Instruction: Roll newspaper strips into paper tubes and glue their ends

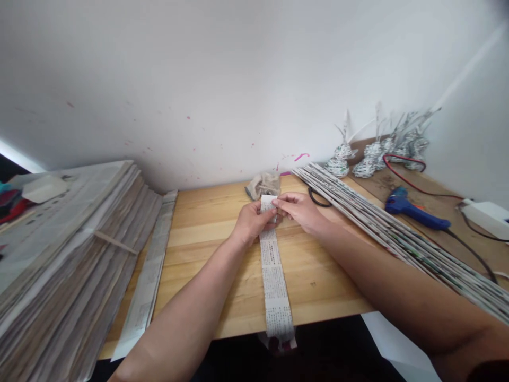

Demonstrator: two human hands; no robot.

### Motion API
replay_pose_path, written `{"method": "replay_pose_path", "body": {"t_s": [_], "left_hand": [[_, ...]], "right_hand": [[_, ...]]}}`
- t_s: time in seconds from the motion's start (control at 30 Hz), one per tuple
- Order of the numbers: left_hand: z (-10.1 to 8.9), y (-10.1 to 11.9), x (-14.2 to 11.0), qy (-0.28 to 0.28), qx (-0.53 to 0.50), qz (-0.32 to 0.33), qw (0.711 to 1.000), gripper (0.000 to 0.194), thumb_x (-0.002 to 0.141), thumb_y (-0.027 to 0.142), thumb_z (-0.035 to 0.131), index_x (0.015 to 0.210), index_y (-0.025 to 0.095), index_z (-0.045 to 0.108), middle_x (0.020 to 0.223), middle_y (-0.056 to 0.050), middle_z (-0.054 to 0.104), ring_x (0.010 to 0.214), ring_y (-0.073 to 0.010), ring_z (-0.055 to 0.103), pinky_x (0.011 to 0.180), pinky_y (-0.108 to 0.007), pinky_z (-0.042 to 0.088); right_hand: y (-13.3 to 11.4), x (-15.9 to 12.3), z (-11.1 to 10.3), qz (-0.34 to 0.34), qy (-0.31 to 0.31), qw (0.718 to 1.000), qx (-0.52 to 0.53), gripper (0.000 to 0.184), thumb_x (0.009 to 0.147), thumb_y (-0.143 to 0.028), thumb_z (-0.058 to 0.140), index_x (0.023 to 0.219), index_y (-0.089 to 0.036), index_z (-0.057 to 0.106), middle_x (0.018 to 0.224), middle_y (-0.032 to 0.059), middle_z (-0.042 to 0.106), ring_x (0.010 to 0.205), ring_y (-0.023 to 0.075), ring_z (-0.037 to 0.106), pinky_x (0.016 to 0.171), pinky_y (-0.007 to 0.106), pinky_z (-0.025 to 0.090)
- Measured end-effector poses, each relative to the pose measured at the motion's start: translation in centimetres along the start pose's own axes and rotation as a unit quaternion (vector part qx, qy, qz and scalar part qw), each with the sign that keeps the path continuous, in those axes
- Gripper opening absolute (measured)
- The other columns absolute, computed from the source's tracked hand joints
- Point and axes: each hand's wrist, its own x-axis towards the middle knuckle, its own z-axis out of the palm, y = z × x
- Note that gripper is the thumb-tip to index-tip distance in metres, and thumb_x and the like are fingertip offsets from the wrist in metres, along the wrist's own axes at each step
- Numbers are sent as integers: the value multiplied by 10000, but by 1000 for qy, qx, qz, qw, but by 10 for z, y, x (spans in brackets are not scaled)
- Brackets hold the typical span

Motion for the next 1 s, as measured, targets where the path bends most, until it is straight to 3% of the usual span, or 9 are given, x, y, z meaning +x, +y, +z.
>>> {"method": "replay_pose_path", "body": {"t_s": [0.17,0.27,0.33,0.5,0.73,0.9,1.0], "left_hand": [[1,5,0,23,-28,-18,999,249,702,208,756,917,98,695,760,-67,701,668,-128,651,624,-234,546],[0,8,0,44,-55,-30,997,240,701,185,752,916,98,689,734,-62,695,662,-132,653,623,-242,551],[-2,8,0,40,-58,-28,997,251,704,185,749,933,103,687,755,-65,702,669,-135,657,627,-250,555],[-3,8,-1,17,-39,-16,999,255,705,213,753,929,111,688,780,-65,705,682,-137,660,615,-244,545],[-3,6,-1,15,-17,-1,1000,213,708,199,746,893,113,686,755,-57,698,671,-135,654,632,-260,549],[-3,8,-2,32,-12,5,999,209,731,202,722,922,130,672,797,-60,708,685,-141,658,632,-269,552],[-2,10,-3,43,-8,15,999,280,738,188,716,1002,153,631,790,-50,704,683,-151,662,626,-285,552]], "right_hand": [[-1,2,-4,7,-8,1000,-5,384,738,-531,692,706,-150,664,609,-1,557,533,94,461,470,238,288],[-1,3,-8,25,-2,1000,6,402,716,-531,708,850,-152,707,728,26,615,554,95,494,465,230,305],[-3,3,-9,25,-29,999,-6,406,716,-511,715,915,-157,714,769,34,639,586,103,518,477,225,329],[-8,-2,-8,1,-105,992,-72,366,787,-504,651,830,-147,715,690,35,655,592,112,524,513,241,360],[-9,-3,-7,-11,-85,993,-77,297,794,-430,663,847,-145,728,704,32,662,590,108,529,522,247,376],[-9,0,-10,40,-49,997,-46,427,788,-340,695,1186,-191,649,767,20,673,621,119,564,474,224,350],[-8,1,-14,56,-50,996,-44,300,790,-352,693,1033,-176,707,771,30,669,620,109,552,462,216,336]]}}
